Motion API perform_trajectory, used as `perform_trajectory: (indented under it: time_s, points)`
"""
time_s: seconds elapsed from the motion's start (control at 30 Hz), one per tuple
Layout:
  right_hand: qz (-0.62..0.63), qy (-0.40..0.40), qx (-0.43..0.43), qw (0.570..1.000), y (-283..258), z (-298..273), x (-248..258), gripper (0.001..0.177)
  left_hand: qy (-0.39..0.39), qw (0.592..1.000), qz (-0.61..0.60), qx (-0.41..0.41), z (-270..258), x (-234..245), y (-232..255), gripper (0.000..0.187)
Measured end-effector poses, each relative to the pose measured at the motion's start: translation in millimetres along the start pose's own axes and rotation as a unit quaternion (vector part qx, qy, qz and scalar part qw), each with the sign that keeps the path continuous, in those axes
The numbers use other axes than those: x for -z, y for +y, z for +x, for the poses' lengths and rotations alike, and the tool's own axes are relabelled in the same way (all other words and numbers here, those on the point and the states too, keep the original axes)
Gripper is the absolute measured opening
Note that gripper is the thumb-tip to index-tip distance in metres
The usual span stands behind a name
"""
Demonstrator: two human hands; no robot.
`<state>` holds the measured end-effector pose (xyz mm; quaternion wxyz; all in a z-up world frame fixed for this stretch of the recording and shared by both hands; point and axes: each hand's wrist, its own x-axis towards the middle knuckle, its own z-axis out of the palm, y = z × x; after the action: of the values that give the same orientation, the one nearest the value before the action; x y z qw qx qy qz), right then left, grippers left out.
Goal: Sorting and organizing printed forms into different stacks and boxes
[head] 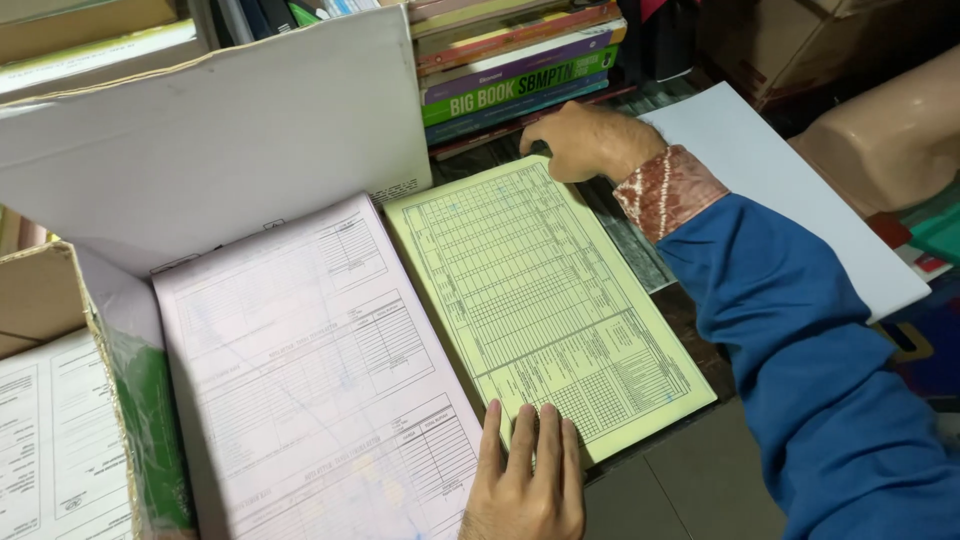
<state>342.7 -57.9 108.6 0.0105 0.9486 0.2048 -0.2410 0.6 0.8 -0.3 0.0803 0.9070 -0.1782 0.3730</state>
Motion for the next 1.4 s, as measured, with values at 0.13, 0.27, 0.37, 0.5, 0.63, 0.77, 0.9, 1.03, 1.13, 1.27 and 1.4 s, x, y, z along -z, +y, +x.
perform_trajectory:
  time_s: [0.13,0.27,0.37,0.5,0.63,0.77,0.9,1.03,1.13,1.27,1.4]
  points:
    - [0.010,0.018,0.025,0.999,13,23,-12,0.053,-0.012,1.000,-0.005,0.001,0,2,0,0.019]
    - [0.028,0.025,0.026,0.999,13,17,-12,0.049,-0.002,1.000,0.002,-0.002,3,2,0,0.016]
    - [0.025,0.032,0.045,0.998,21,30,-19,0.047,-0.016,1.000,0.001,0.001,1,1,1,0.023]
    - [0.001,0.047,0.072,0.996,32,47,-28,0.050,-0.021,1.000,-0.001,0.001,1,3,2,0.027]
    - [0.005,0.066,0.113,0.991,37,50,-34,0.053,-0.045,0.999,-0.014,-0.001,10,4,12,0.032]
    - [0.026,0.057,0.088,0.994,37,39,-30,0.054,-0.061,0.997,-0.044,-0.014,19,2,27,0.035]
    - [0.035,0.084,0.123,0.988,46,41,-36,0.051,-0.043,0.997,-0.061,-0.020,42,2,39,0.032]
    - [0.065,0.101,0.143,0.982,56,46,-44,0.048,-0.001,0.993,-0.117,-0.025,44,-16,56,0.033]
    - [0.060,0.104,0.148,0.982,58,46,-44,0.049,-0.018,0.993,-0.118,-0.016,43,-25,58,0.032]
    - [0.060,0.120,0.160,0.978,63,52,-49,0.046,-0.026,0.991,-0.132,-0.022,45,-28,54,0.030]
    - [0.056,0.122,0.157,0.978,66,56,-52,0.047,-0.045,0.990,-0.129,-0.029,43,-29,55,0.031]
